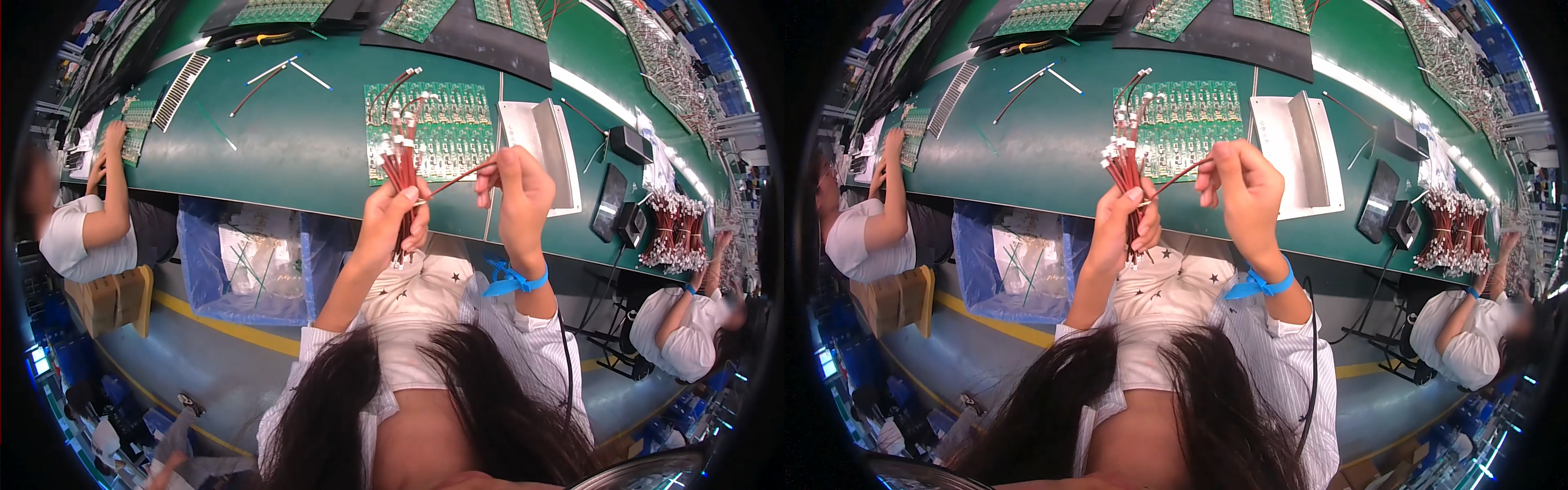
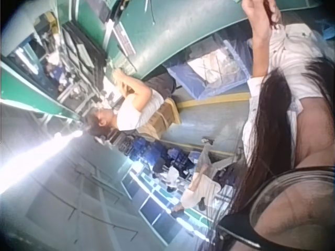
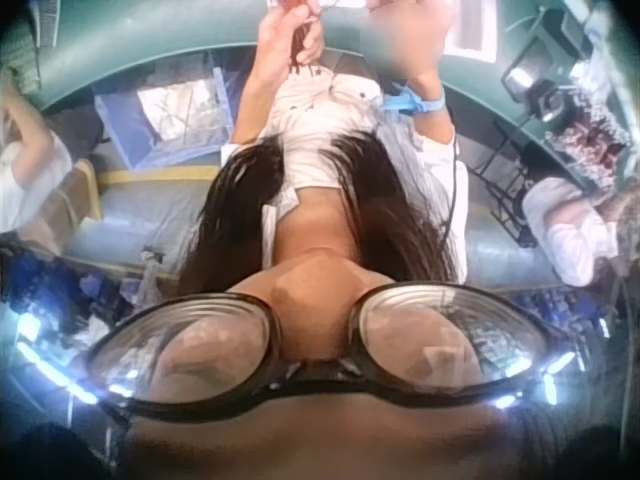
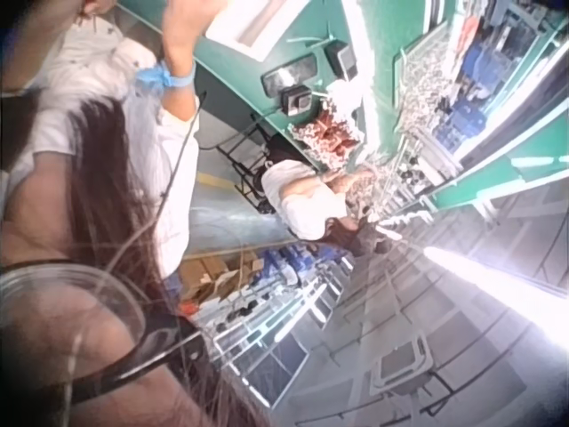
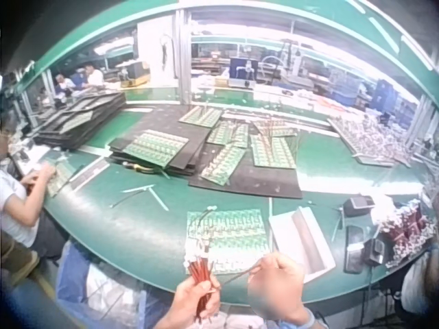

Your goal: Assembling printed circuit boards by inserting wire bundles into connectors.

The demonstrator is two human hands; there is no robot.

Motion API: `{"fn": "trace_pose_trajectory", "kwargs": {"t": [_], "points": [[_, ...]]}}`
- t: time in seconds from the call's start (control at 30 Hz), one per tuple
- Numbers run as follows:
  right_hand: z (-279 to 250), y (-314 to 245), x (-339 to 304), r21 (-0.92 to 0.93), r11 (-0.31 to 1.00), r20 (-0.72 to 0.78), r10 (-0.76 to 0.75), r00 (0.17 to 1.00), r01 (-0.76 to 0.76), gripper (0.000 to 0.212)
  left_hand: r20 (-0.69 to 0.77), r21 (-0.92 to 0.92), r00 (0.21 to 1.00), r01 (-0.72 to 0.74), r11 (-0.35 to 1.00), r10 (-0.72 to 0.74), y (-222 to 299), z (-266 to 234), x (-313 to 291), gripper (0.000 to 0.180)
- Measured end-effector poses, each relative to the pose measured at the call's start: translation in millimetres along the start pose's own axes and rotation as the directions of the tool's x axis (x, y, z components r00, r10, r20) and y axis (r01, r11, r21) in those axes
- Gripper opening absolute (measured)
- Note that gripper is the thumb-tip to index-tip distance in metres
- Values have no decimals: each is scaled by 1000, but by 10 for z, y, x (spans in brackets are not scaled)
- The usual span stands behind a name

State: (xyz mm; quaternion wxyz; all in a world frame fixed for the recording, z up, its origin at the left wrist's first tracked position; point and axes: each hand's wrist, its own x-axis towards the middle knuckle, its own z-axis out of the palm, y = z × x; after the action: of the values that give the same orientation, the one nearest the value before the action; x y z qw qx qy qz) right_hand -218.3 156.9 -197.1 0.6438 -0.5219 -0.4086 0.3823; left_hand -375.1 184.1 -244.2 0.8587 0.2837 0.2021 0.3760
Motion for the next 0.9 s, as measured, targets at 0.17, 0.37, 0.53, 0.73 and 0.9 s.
{"fn": "trace_pose_trajectory", "kwargs": {"t": [0.17, 0.37, 0.53, 0.73, 0.9], "points": [[-54, -29, 97, 30, 998, 12, 48, 999, -48, 33, 54, 49, 998, 33, 998, -36, -59, 36, 22, 19], [-120, -66, 184, 80, 997, -63, 1, 998, 4, 30, 66, 243, 994, 73, 967, -92, -58, -1, 31, 20], [-173, -8, 63, 89, 996, 13, -2, 1000, 1, 25, -141, -7, 980, -146, 989, 144, -36, 76, 38, 22], [-355, 174, -175, 30, 960, 325, 255, 911, -280, 10, -188, 70, 930, -309, 948, 317, 87, 31, 91, 24], [-341, 221, -227, -68, 875, 555, 432, 710, -479, 5, -194, 43, 933, -301, 953, 304, 148, 22, 86, 25]]}}
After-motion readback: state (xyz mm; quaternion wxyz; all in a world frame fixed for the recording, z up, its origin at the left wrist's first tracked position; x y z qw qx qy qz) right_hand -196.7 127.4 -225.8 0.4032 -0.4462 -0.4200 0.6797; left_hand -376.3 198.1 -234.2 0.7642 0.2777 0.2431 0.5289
